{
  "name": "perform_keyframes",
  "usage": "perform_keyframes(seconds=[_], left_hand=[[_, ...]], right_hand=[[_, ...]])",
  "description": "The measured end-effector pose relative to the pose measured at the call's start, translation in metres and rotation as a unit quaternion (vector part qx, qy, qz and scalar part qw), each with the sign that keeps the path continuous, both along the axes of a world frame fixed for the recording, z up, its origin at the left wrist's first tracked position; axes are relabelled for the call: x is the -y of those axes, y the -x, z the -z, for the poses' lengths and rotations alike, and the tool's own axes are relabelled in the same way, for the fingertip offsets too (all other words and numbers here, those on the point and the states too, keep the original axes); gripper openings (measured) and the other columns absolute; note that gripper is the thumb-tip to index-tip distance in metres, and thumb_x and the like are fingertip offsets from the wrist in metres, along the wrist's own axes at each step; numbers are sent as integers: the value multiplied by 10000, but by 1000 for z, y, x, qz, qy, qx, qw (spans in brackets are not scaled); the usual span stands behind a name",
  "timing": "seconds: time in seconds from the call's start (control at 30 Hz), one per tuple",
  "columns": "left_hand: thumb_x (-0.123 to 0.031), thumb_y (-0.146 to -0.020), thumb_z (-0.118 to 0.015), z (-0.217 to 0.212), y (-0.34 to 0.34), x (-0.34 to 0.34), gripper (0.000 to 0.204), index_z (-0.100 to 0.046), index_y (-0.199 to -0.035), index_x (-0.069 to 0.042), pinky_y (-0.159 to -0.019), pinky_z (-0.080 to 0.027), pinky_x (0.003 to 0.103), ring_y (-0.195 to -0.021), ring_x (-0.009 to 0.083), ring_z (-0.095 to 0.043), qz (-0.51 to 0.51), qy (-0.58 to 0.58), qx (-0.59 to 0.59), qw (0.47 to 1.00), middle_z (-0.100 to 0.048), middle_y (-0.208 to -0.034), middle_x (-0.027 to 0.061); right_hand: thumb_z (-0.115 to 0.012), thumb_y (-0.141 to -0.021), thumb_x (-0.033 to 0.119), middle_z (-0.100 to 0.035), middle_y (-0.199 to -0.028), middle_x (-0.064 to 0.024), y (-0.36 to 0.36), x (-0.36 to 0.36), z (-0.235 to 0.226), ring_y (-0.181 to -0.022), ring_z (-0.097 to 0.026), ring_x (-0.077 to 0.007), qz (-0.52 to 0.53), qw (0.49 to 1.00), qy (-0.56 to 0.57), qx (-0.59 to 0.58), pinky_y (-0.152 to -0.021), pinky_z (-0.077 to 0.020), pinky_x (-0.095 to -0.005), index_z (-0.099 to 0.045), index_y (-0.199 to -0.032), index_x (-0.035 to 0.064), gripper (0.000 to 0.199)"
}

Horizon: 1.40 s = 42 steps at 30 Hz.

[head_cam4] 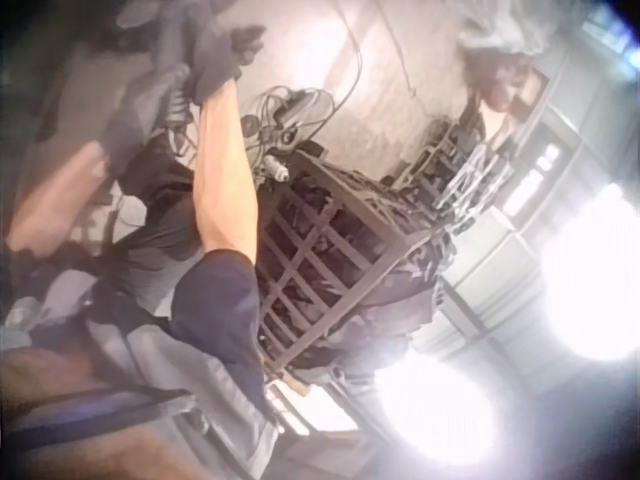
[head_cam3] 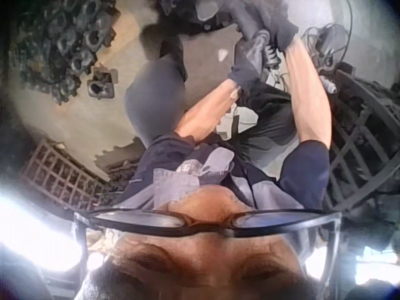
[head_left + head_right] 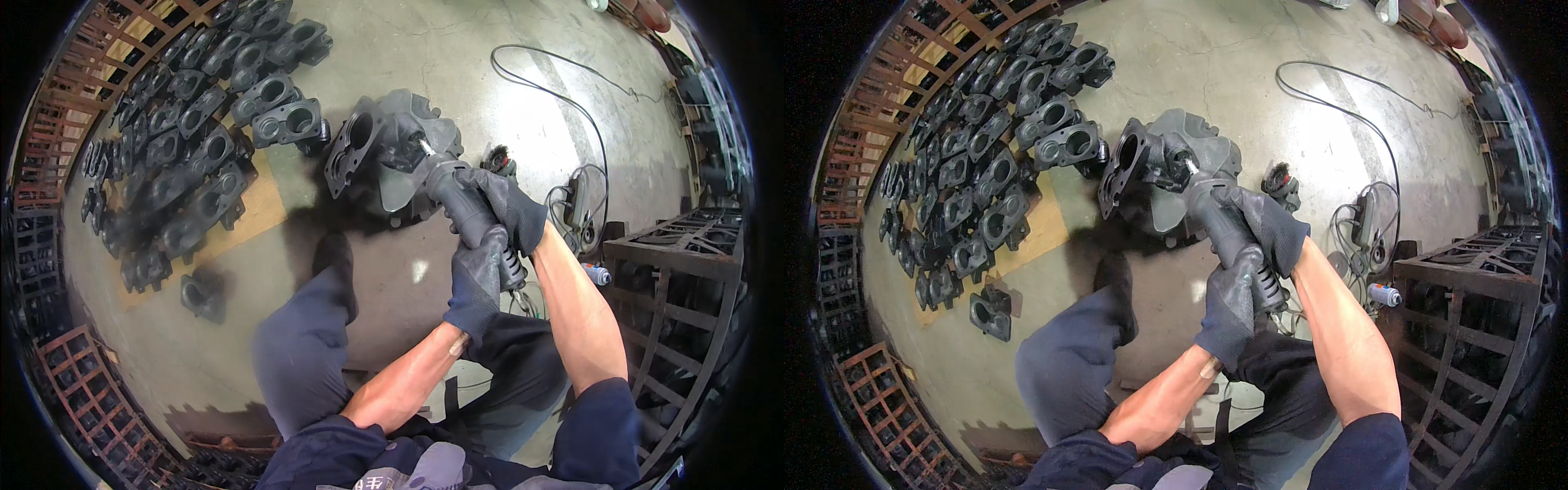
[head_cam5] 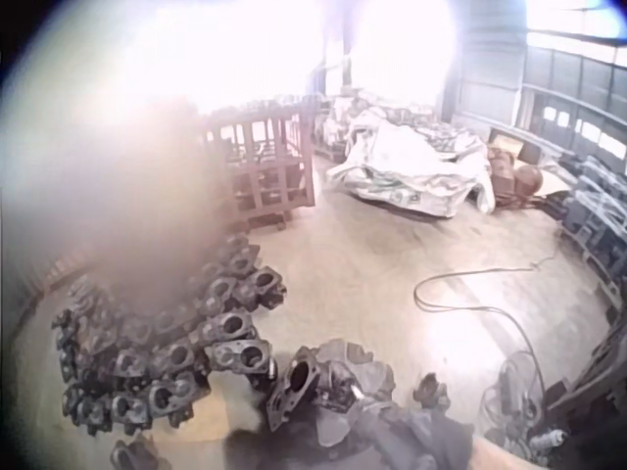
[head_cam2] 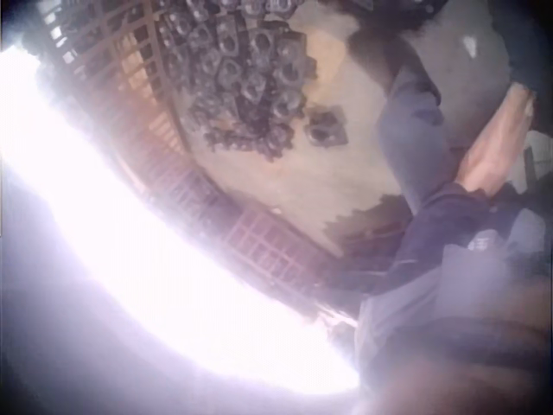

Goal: The person sits on the floor and uses a handheld power tool to grind and polish the surfaces of metal engine parts. They rotate each part to access different areas, then place the finished pieces onto a nearby table.

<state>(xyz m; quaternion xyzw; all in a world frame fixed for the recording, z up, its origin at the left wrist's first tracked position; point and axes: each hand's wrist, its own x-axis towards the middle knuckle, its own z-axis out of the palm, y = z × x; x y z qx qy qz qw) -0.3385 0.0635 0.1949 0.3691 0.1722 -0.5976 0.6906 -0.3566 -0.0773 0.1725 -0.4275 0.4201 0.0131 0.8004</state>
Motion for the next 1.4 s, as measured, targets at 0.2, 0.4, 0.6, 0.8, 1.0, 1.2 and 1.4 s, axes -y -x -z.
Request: perform_keyframes(seconds=[0.2,0.4,0.6,0.8,1.0,1.2,1.4], left_hand=[[-268,-933,-697,-2,3,12,283,-624,-963,3,-530,-529,324,-564,149,-577,-24,-33,70,997,-588,-736,38],[-267,-940,-689,-12,-1,17,285,-631,-967,11,-552,-532,311,-598,152,-591,-23,-34,75,996,-591,-734,41],[-187,-943,-689,-12,0,20,200,-617,-1022,-18,-544,-509,277,-605,102,-570,-34,-36,14,999,-608,-804,18],[-191,-941,-693,-6,-1,26,184,-636,-1000,-26,-544,-501,278,-611,101,-572,-24,-45,47,998,-621,-814,23],[-196,-936,-703,2,0,26,214,-669,-1014,0,-571,-494,281,-641,105,-580,-29,-34,31,999,-642,-831,26],[-208,-929,-713,-9,4,29,224,-667,-1003,-2,-558,-486,285,-626,107,-575,-59,-55,38,996,-641,-815,25],[-201,-929,-717,-12,1,28,192,-667,-1005,-32,-561,-483,271,-654,89,-572,-54,-45,36,997,-629,-822,9]], right_hand=[[-592,-991,348,-673,-865,-135,-11,6,-15,-693,-691,-250,-17,1000,-15,-13,-603,-597,-359,-614,-1116,-27,396],[-559,-1020,339,-656,-851,-98,-13,12,-14,-675,-674,-195,-51,997,64,-12,-593,-586,-328,-609,-1095,-17,367],[-501,-1044,438,-689,-872,-97,-20,11,-25,-695,-667,-148,-68,995,60,-33,-599,-567,-298,-651,-1126,-8,478],[-474,-1059,401,-705,-900,-100,-14,11,-19,-711,-674,-158,-58,990,129,2,-590,-565,-301,-660,-1171,9,448],[-490,-1062,260,-720,-916,-92,-18,18,-15,-717,-681,-144,-111,977,185,-3,-605,-573,-289,-584,-1332,73,342],[-547,-1037,217,-723,-915,-76,-9,27,2,-748,-677,-122,-243,879,406,49,-629,-566,-275,-587,-1336,97,325],[-551,-1037,223,-722,-905,-67,-15,23,-11,-738,-672,-121,-172,946,274,14,-635,-562,-273,-601,-1320,102,311]])
